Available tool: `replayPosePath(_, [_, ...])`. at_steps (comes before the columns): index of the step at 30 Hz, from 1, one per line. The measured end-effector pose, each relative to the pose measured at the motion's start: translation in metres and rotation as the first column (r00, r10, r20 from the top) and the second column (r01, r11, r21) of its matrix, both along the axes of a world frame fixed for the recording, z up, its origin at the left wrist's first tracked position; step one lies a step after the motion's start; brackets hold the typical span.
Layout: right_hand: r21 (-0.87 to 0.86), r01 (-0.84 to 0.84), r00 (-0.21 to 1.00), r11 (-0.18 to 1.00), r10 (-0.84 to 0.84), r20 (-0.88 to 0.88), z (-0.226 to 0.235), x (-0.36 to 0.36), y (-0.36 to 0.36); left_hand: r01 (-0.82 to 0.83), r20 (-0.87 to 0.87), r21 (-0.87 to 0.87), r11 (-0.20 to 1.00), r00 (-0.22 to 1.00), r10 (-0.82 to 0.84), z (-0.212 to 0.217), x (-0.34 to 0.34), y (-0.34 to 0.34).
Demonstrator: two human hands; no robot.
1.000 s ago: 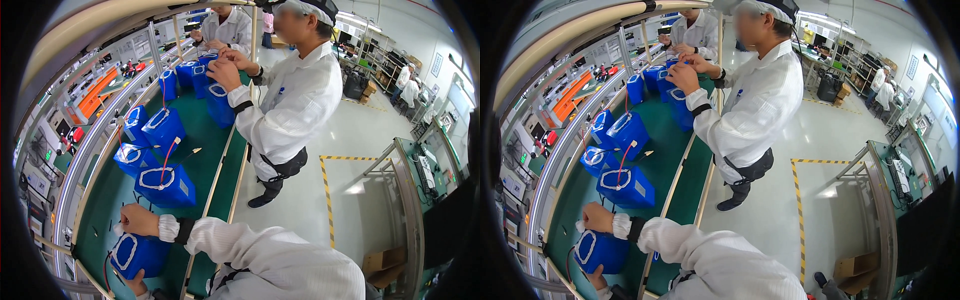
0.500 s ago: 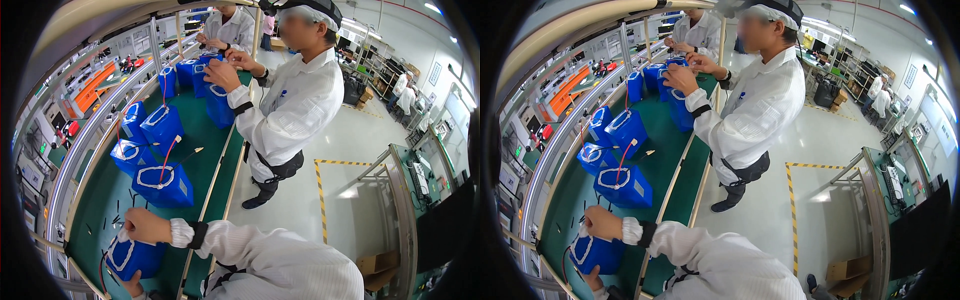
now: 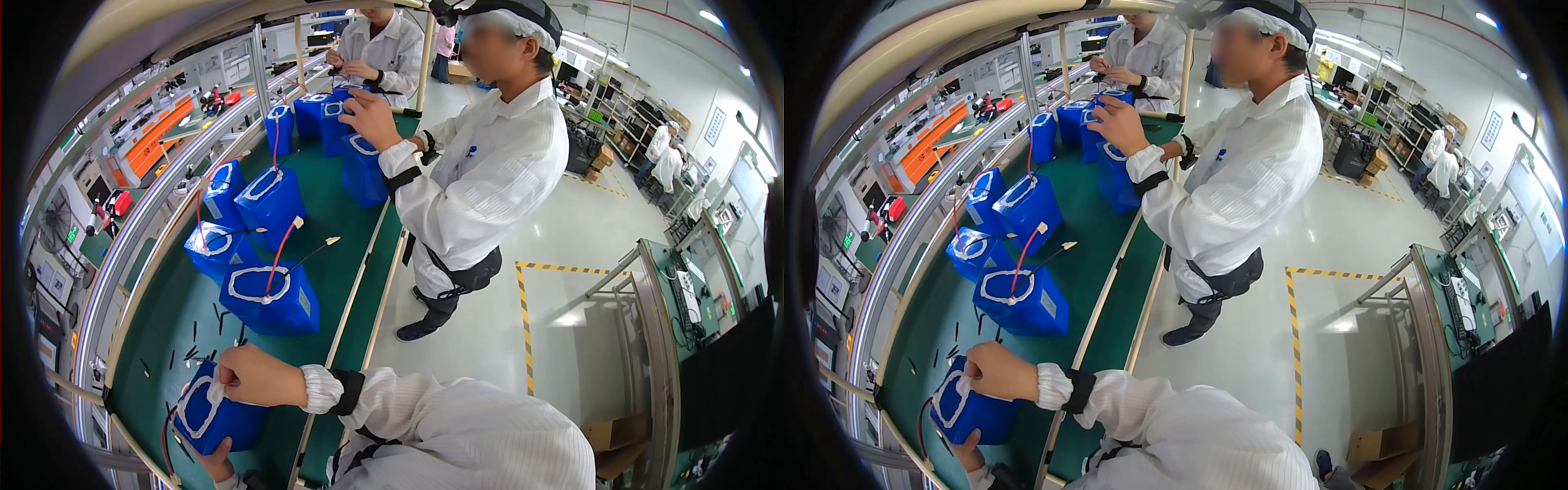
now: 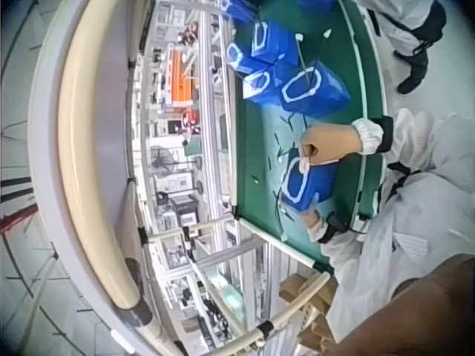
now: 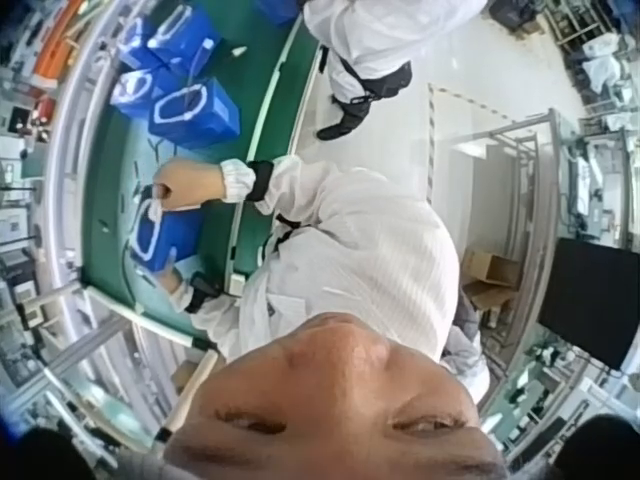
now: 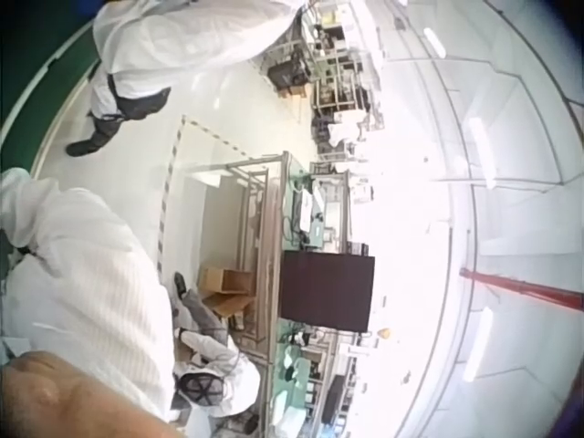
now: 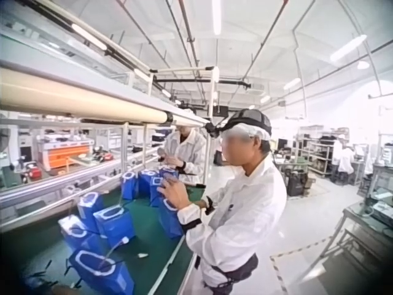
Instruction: Wiping battery packs with a cloth and packing them into cardboard boxes on the factory floor.
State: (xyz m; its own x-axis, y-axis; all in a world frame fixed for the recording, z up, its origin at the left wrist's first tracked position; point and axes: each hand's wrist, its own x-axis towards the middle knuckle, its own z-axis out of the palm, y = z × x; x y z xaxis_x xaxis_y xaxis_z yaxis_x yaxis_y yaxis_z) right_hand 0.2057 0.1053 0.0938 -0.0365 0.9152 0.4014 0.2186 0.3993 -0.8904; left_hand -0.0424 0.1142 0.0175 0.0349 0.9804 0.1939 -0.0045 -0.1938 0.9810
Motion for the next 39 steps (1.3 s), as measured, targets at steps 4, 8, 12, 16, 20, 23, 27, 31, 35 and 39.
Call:
replayPosePath(4, [0.003, 0.047, 0.999, 0.999, -0.047, 0.007, -0.005, 0.000, 0.007, 0.008, -0.003, -0.031, 1.000, 1.000, -0.008, -0.001, 0.005, -0.002])
replayPosePath(8, [0.109, 0.152, 0.988, 0.982, -0.150, -0.025, -0.013, -0.008, 0.040, 0.020, 0.019, -0.035, 0.999, 1.000, -0.020, -0.022, -0.007, 0.009])
replayPosePath(12, [0.080, 0.132, 0.991, 0.988, -0.130, -0.032, -0.015, -0.011, 0.047, 0.045, -0.003, -0.022, 0.999, 0.999, -0.045, -0.024, -0.010, 0.015])
replayPosePath(16, [-0.010, 0.032, 0.999, 0.999, -0.032, -0.031, -0.008, -0.005, 0.011, 0.082, 0.057, -0.011, 0.997, 0.995, -0.082, -0.007, -0.011, 0.004])
replayPosePath(20, [0.141, 0.126, 0.990, 0.982, -0.134, 0.045, -0.018, -0.011, 0.018, 0.060, 0.040, -0.034, 0.998, 0.998, -0.058, -0.044, -0.044, 0.016])
replayPosePath(23, [0.034, 0.074, 0.997, 0.997, -0.074, 0.013, -0.013, -0.005, 0.042, 0.083, 0.005, 0.009, 0.997, 0.997, -0.083, -0.017, -0.015, 0.011])
replayPosePath(27, [0.004, 0.041, 0.999, 0.999, -0.041, 0.002, -0.014, 0.006, 0.046, 0.118, 0.029, 0.023, 0.993, 0.992, -0.119, 0.004, 0.010, 0.006])
replayPosePath(31, [-0.054, -0.072, 0.997, 0.996, 0.071, -0.028, -0.006, 0.011, 0.003, 0.103, 0.048, 0.022, 0.994, 0.993, -0.104, 0.012, 0.009, -0.004])
replayPosePath(35, [-0.084, -0.078, 0.997, 0.993, 0.078, 0.006, -0.001, 0.010, 0.001, 0.115, 0.058, -0.005, 0.993, 0.992, -0.114, 0.014, 0.007, 0.000])
replayPosePath(39, [-0.075, 0.020, 0.997, 0.997, -0.026, -0.079, -0.016, 0.000, 0.045, 0.136, 0.059, -0.011, 0.991, 0.989, -0.135, 0.016, 0.009, 0.003])
